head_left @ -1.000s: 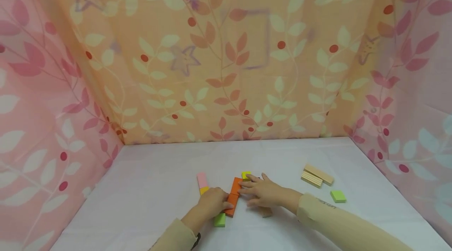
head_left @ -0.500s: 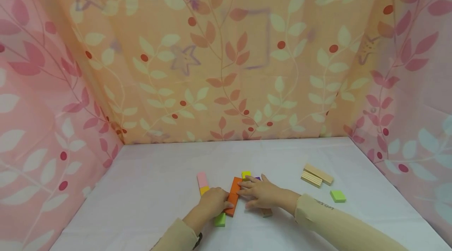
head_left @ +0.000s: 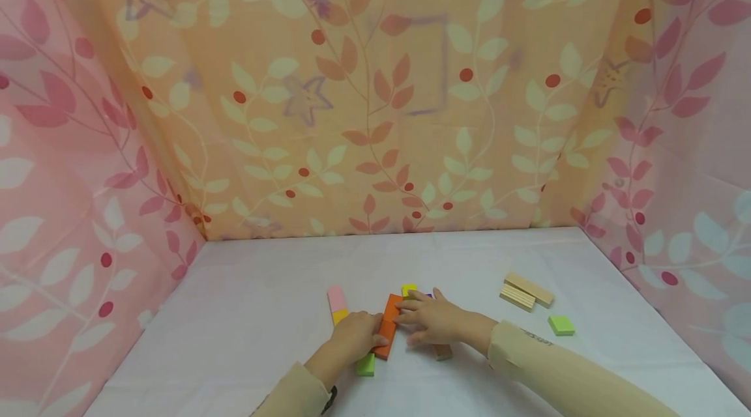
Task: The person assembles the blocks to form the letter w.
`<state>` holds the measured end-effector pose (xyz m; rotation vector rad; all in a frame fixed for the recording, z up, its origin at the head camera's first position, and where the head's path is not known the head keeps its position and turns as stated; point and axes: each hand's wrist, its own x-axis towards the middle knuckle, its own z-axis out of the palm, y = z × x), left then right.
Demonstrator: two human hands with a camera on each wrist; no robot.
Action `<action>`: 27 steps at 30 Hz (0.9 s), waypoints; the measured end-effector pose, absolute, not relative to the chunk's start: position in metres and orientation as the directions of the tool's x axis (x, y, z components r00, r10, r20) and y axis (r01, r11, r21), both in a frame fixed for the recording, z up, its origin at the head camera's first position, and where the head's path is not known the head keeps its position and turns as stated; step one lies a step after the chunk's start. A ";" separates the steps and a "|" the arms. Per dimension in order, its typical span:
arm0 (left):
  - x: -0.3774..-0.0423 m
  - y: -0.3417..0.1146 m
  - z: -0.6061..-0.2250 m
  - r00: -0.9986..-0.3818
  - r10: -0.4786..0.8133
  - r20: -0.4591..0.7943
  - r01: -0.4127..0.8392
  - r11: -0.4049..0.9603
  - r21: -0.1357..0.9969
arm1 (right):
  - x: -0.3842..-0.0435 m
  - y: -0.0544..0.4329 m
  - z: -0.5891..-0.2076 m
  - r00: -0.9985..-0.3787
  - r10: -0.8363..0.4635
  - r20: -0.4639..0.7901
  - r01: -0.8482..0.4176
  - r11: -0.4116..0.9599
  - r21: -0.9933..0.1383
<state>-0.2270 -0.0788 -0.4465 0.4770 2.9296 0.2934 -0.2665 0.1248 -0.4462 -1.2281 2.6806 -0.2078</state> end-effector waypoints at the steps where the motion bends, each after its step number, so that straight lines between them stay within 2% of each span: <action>1: -0.227 -0.079 -0.446 -0.936 0.328 -0.126 0.296 0.929 0.224 | -0.267 0.124 -0.446 -0.642 -0.759 -0.110 -0.733 0.649 -0.204; 10: -0.228 -0.079 -0.445 -0.932 0.335 -0.138 0.292 0.920 0.260 | -0.267 0.123 -0.445 -0.646 -0.755 -0.110 -0.726 0.652 -0.219; 17: -0.230 -0.082 -0.447 -0.929 0.347 -0.126 0.313 0.921 0.234 | -0.267 0.125 -0.443 -0.648 -0.755 -0.099 -0.716 0.648 -0.260; 22: -0.230 -0.083 -0.444 -0.941 0.321 -0.105 0.290 0.928 0.234 | -0.269 0.143 -0.437 -0.679 -0.734 -0.011 -0.686 0.640 -0.345; 27: -0.232 -0.082 -0.440 -0.950 0.289 -0.120 0.250 0.931 0.264 | -0.272 0.179 -0.435 -0.705 -0.701 0.105 -0.680 0.627 -0.379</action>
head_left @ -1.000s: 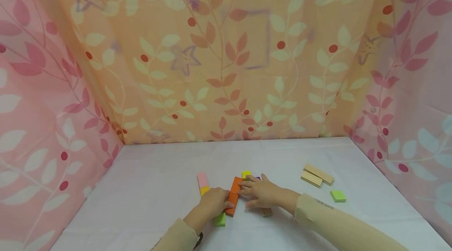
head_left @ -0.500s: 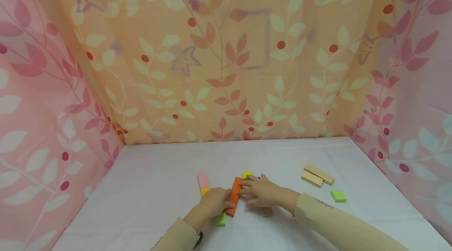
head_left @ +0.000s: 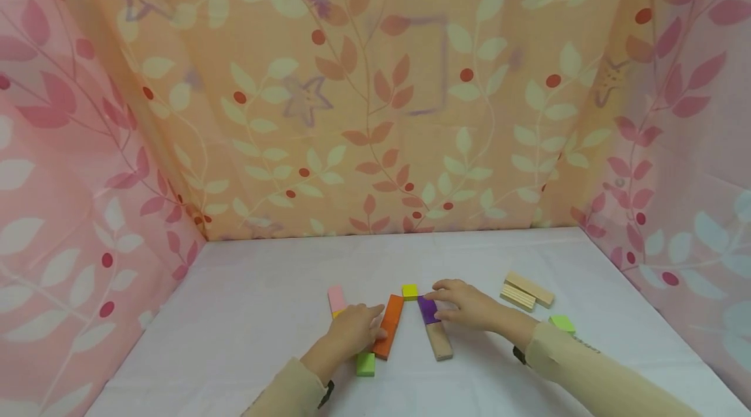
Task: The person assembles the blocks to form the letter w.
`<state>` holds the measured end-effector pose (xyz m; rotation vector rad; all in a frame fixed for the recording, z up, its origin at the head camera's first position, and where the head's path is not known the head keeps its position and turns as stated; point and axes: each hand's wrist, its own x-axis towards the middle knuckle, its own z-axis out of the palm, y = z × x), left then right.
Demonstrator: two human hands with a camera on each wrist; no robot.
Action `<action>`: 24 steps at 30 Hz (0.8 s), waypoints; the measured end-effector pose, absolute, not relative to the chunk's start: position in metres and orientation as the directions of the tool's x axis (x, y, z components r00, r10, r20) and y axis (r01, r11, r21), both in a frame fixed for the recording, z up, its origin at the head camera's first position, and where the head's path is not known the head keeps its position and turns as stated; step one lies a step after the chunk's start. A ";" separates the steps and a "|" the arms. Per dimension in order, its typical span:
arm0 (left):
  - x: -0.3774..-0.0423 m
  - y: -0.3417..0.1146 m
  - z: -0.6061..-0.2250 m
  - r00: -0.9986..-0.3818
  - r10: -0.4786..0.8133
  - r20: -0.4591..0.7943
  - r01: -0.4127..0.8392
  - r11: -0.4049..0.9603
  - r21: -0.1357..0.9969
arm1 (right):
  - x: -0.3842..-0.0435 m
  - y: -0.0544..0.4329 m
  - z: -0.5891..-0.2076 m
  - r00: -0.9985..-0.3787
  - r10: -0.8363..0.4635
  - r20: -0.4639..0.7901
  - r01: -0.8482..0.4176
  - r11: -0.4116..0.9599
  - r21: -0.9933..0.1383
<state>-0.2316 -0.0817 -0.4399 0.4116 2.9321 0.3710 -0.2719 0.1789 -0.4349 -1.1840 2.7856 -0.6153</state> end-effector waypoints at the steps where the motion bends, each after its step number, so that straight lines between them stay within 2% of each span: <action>1: -0.232 -0.080 -0.440 -0.949 0.293 -0.119 0.253 0.930 0.267 | -0.272 0.187 -0.435 -0.710 -0.694 0.120 -0.678 0.627 -0.384; 12: -0.240 -0.031 -0.435 -0.944 0.329 -0.029 0.317 0.926 0.205 | -0.269 0.264 -0.435 -0.795 -0.577 0.189 -0.599 0.699 -0.391; 16: -0.242 -0.012 -0.439 -0.940 0.339 -0.027 0.335 0.937 0.096 | -0.268 0.284 -0.432 -0.837 -0.519 0.175 -0.540 0.725 -0.428; 19: -0.242 -0.004 -0.441 -0.938 0.345 -0.014 0.345 0.938 0.024 | -0.270 0.296 -0.429 -0.844 -0.507 0.176 -0.529 0.731 -0.431; 24: -0.242 0.004 -0.445 -0.933 0.360 -0.006 0.360 0.933 -0.014 | -0.273 0.321 -0.427 -0.865 -0.488 0.122 -0.478 0.723 -0.499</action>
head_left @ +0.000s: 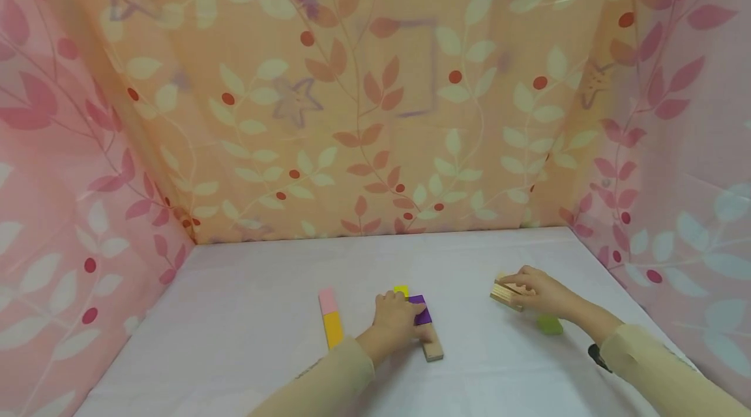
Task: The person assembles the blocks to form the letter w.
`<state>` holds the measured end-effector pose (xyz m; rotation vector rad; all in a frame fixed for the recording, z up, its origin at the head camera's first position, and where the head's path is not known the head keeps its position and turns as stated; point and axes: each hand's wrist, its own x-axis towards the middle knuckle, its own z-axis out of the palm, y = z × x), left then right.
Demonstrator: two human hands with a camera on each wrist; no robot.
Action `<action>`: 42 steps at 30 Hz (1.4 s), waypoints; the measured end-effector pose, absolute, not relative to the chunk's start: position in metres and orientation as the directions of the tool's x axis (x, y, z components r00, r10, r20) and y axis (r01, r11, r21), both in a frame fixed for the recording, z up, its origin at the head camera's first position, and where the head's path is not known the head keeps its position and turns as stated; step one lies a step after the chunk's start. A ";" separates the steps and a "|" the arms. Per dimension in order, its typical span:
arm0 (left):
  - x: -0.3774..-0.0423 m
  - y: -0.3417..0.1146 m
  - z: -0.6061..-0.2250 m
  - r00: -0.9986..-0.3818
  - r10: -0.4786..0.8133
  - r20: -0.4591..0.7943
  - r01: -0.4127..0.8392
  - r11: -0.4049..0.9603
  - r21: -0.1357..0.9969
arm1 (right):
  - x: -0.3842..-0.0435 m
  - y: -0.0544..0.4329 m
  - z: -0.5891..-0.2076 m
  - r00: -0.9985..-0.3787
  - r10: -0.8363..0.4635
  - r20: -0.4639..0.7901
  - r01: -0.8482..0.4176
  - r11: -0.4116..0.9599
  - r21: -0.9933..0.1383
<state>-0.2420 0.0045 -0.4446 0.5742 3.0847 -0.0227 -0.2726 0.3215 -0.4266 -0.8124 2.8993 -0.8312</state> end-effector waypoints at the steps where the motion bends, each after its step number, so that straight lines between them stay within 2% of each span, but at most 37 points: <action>1: -0.242 0.005 -0.446 -0.932 0.361 -0.011 0.361 0.932 -0.027 | -0.272 0.327 -0.428 -0.868 -0.486 0.105 -0.464 0.717 -0.520; 7: -0.240 0.007 -0.451 -0.935 0.354 -0.010 0.354 0.931 -0.087 | -0.267 0.358 -0.441 -0.865 -0.501 0.035 -0.422 0.688 -0.590; 15: -0.239 0.006 -0.451 -0.945 0.327 -0.013 0.327 0.944 -0.031 | -0.257 0.379 -0.455 -0.871 -0.486 0.077 -0.427 0.668 -0.610; 20: -0.239 0.004 -0.452 -0.948 0.318 -0.005 0.318 0.948 -0.019 | -0.253 0.385 -0.459 -0.908 -0.418 -0.037 -0.309 0.724 -0.617; 23: -0.239 0.004 -0.454 -0.947 0.320 0.002 0.320 0.947 -0.009 | -0.252 0.388 -0.460 -0.908 -0.416 -0.058 -0.297 0.733 -0.612; 31: -0.240 0.006 -0.454 -0.945 0.326 0.015 0.326 0.945 -0.013 | -0.250 0.386 -0.463 -0.927 -0.371 -0.046 -0.263 0.735 -0.625; 35: -0.240 0.007 -0.455 -0.946 0.323 0.012 0.323 0.946 -0.011 | -0.245 0.379 -0.460 -0.935 -0.350 -0.053 -0.216 0.685 -0.696; 42: -0.240 0.007 -0.456 -0.945 0.327 0.011 0.327 0.945 0.010 | -0.235 0.357 -0.456 -0.915 -0.401 -0.033 -0.221 0.569 -0.792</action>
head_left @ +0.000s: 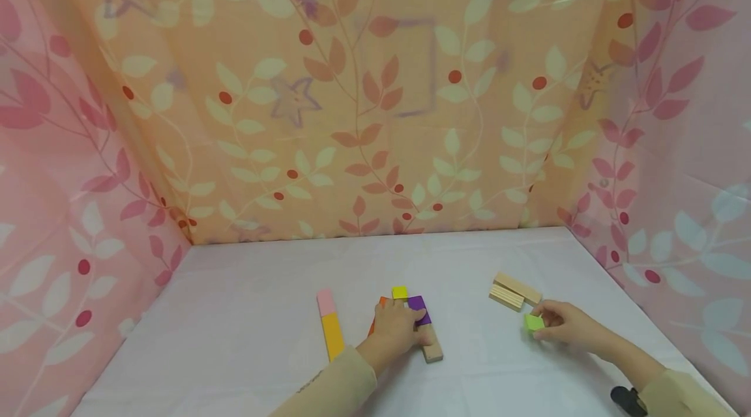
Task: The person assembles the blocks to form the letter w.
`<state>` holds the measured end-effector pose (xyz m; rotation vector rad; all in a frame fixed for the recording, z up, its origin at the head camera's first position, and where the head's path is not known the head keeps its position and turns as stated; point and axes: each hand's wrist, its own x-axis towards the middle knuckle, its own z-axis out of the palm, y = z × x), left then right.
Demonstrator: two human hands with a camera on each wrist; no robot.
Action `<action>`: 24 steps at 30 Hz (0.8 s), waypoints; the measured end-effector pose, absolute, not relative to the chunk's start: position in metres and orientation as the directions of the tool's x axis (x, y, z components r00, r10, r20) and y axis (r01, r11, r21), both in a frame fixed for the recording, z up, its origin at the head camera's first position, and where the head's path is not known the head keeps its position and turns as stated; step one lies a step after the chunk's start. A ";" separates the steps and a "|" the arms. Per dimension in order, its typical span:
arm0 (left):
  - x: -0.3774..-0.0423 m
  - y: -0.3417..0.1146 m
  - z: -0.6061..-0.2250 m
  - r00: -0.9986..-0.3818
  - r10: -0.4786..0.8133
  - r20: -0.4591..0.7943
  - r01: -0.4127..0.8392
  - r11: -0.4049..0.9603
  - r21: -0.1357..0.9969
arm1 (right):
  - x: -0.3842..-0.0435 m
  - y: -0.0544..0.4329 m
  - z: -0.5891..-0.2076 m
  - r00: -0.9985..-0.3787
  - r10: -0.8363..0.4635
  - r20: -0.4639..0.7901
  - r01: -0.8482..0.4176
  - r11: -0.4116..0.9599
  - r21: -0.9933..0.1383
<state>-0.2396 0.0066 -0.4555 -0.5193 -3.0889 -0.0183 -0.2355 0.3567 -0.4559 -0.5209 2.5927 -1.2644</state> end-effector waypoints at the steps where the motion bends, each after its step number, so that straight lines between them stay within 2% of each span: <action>1: -0.240 0.007 -0.455 -0.945 0.327 0.006 0.327 0.945 0.015 | -0.234 0.354 -0.456 -0.913 -0.406 -0.035 -0.221 0.568 -0.793; 10: -0.238 0.007 -0.452 -0.945 0.326 -0.018 0.326 0.945 0.023 | -0.225 0.325 -0.459 -0.881 -0.473 0.025 -0.309 0.533 -0.788; 17: -0.237 0.008 -0.452 -0.947 0.319 -0.033 0.318 0.948 0.028 | -0.215 0.298 -0.463 -0.867 -0.497 0.031 -0.292 0.457 -0.840; 24: -0.237 0.008 -0.452 -0.949 0.314 -0.026 0.313 0.950 0.009 | -0.210 0.269 -0.463 -0.854 -0.519 0.023 -0.293 0.445 -0.846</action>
